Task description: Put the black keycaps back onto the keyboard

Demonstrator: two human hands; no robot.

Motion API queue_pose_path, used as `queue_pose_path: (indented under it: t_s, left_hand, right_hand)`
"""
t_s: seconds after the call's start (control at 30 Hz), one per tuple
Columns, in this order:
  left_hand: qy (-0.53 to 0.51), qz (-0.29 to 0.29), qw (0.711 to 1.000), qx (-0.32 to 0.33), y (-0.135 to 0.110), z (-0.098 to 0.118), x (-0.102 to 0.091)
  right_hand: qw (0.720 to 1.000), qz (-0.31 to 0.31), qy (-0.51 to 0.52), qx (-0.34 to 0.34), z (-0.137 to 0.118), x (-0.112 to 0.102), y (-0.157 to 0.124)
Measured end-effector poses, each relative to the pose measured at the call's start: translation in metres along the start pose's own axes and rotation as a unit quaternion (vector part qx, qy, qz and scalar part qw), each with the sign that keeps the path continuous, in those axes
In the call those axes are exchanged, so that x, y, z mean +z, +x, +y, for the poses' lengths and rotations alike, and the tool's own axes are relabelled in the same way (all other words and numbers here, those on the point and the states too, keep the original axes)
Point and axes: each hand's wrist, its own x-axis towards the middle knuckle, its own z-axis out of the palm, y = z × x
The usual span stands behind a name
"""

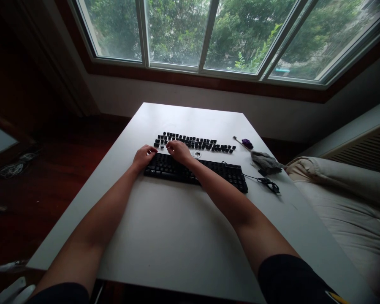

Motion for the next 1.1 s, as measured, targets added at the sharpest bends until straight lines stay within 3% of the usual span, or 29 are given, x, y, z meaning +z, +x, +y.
queue_pose_path:
  t_s: [0.17, 0.4, 0.87, 1.1]
  left_hand:
    - [-0.006, -0.005, 1.000, -0.003, 0.001, 0.001, -0.001]
    - [-0.002, -0.007, 1.000, -0.006, 0.002, 0.001, -0.001]
    - [-0.002, -0.005, 1.000, -0.003, 0.002, 0.002, -0.001]
    - [-0.001, -0.009, 1.000, -0.012, 0.002, 0.005, -0.002]
  right_hand:
    - [0.998, -0.018, -0.029, -0.045, 0.007, 0.017, 0.022]
    - [0.997, -0.051, -0.032, -0.043, 0.010, 0.037, 0.043]
    - [0.999, -0.034, -0.006, -0.009, 0.017, 0.046, 0.051]
    - [1.000, -0.012, 0.024, 0.000, 0.017, 0.041, 0.046]
